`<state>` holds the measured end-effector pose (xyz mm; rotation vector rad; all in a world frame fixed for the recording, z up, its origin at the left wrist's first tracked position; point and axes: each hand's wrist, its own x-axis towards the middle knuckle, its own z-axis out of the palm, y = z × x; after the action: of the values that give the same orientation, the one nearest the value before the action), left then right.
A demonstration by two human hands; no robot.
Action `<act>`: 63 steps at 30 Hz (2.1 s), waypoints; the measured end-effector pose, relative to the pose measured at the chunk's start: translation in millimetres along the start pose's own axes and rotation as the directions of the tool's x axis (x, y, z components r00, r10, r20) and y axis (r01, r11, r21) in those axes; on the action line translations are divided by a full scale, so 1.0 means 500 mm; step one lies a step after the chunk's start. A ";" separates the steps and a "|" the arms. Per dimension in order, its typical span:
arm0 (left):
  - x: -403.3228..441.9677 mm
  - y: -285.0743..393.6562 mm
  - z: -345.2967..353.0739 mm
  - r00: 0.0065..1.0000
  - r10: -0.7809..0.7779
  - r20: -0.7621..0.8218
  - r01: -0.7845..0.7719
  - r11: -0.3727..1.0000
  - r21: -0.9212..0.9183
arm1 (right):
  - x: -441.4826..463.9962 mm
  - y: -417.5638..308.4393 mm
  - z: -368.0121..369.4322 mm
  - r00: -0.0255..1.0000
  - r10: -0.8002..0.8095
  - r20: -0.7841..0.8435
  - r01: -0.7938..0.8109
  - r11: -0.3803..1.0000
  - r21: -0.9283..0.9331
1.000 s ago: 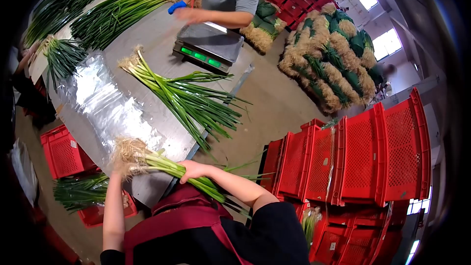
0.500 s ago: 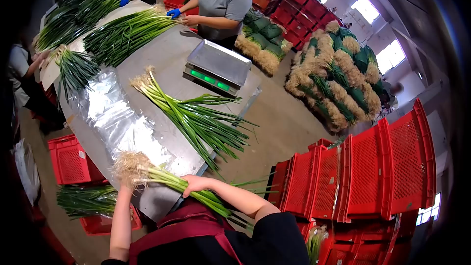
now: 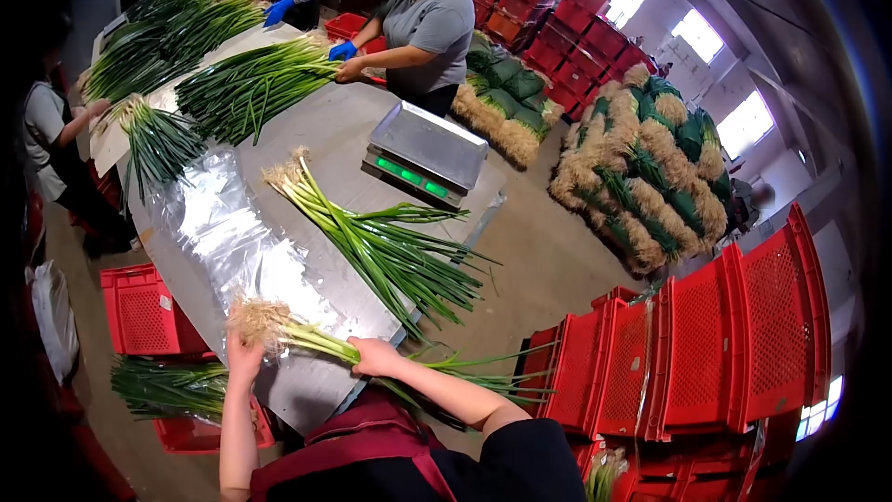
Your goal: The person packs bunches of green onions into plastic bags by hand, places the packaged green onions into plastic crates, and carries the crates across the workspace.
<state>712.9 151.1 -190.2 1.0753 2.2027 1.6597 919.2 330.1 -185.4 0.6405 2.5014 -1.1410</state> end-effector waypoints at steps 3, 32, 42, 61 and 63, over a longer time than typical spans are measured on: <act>0.013 0.036 0.009 0.993 -0.005 -0.114 0.019 0.993 0.121 | 0.021 0.007 0.018 0.992 -0.001 -0.126 -0.029 0.972 -0.235; 0.021 0.096 0.070 0.978 -0.120 -0.173 0.119 0.993 -0.015 | 0.009 -0.104 -0.154 0.924 -0.044 0.380 -0.221 0.750 0.624; 0.016 0.014 0.068 0.939 -0.049 -0.340 0.148 0.950 0.273 | 0.036 -0.074 -0.120 0.861 -0.005 0.508 -0.392 0.629 0.671; 0.046 0.002 0.075 0.925 -0.150 -0.350 0.225 0.957 0.184 | 0.053 -0.078 -0.130 0.913 0.006 0.409 -0.346 0.543 0.765; 0.062 -0.008 0.087 0.931 -0.198 -0.306 0.223 0.974 0.047 | 0.051 -0.072 -0.125 0.883 -0.043 0.468 -0.379 0.523 0.763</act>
<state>712.2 203.7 -201.2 0.6043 2.4874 1.7449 872.7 364.1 -134.9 0.7150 1.3286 -2.1369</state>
